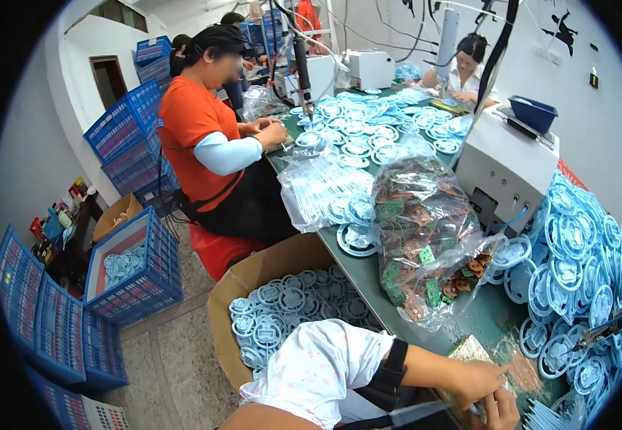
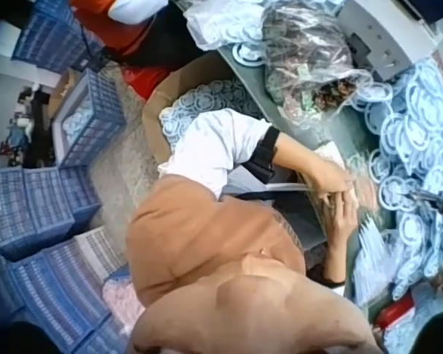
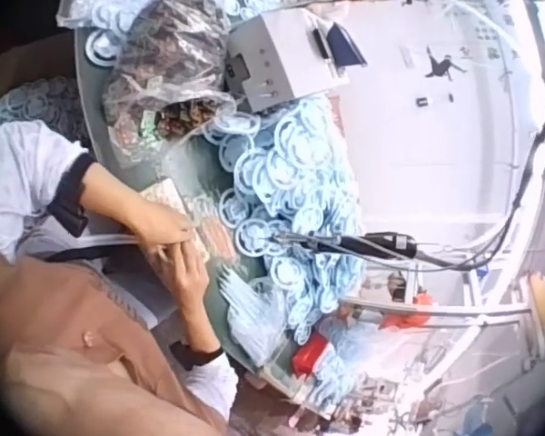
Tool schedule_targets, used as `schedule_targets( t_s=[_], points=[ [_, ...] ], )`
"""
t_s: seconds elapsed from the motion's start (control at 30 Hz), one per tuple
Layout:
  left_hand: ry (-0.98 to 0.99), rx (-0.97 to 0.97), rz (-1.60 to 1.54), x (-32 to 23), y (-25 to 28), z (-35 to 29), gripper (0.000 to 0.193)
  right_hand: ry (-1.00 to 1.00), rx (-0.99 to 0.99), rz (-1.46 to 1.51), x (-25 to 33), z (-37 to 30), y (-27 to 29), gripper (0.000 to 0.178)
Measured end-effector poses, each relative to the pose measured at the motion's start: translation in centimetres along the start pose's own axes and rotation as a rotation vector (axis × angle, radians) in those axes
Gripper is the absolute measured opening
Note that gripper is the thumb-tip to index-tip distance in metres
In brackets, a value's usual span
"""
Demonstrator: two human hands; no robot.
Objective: The recorder is assembling small plastic toy steering wheels by attaching internal electronic components using a pneumatic tool.
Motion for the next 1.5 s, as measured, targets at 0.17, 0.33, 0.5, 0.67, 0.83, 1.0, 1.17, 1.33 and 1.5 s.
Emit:
schedule_targets(
  t_s=[0.17, 0.33, 0.5, 0.67, 0.83, 1.0, 1.17, 1.33, 1.5],
  points=[
    [-0.103, -0.11, -0.141, 1.6, 5.7, -4.1, 0.094, -0.007, 0.073, 0.181, -1.0, 1.2, -0.3, 0.045],
    [-0.005, 0.064, -0.245, 2.2, 5.6, -6.1, 0.101, -0.04, -0.599, -0.231, -3.0, 0.2, 12.4, 0.036],
    [-0.088, 0.011, -0.252, 1.6, 5.3, -4.8, 0.1, -0.3, -1.032, 0.474, -11.4, 2.3, 21.0, 0.062],
    [-0.011, 0.027, -0.259, 1.3, 5.9, -5.1, 0.093, -0.28, -0.615, 0.909, -14.7, 6.2, 22.7, 0.045],
    [0.019, -0.011, -0.255, 1.4, 5.8, -5.3, 0.093, -0.22, -0.205, 1.364, -6.9, 10.7, 18.9, 0.029],
    [0.077, -0.016, -0.238, 1.6, 5.7, -5.8, 0.091, -0.329, -0.108, 1.245, -0.5, 10.6, 16.0, 0.054],
    [0.072, -0.023, -0.253, 1.4, 5.8, -5.9, 0.088, -0.322, -0.26, 1.2, 1.4, 10.5, 13.4, 0.056],
    [0.08, -0.027, -0.249, 1.4, 5.7, -5.8, 0.088, -0.313, -0.39, 1.203, 0.6, 9.6, 12.7, 0.058],
    [0.074, -0.053, -0.255, 1.4, 5.7, -5.9, 0.087, -0.609, -0.256, 1.289, -0.7, 8.1, 12.2, 0.015]
  ],
)
Point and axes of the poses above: each hand's wrist, its own z-axis towards the middle knuckle, its own y-axis out of the back of the hand, x = y × z, the point moved 8 cm from there along z, towards the middle knuckle, and after that the axes turned 15 degrees about z, right-handed, at the moved point
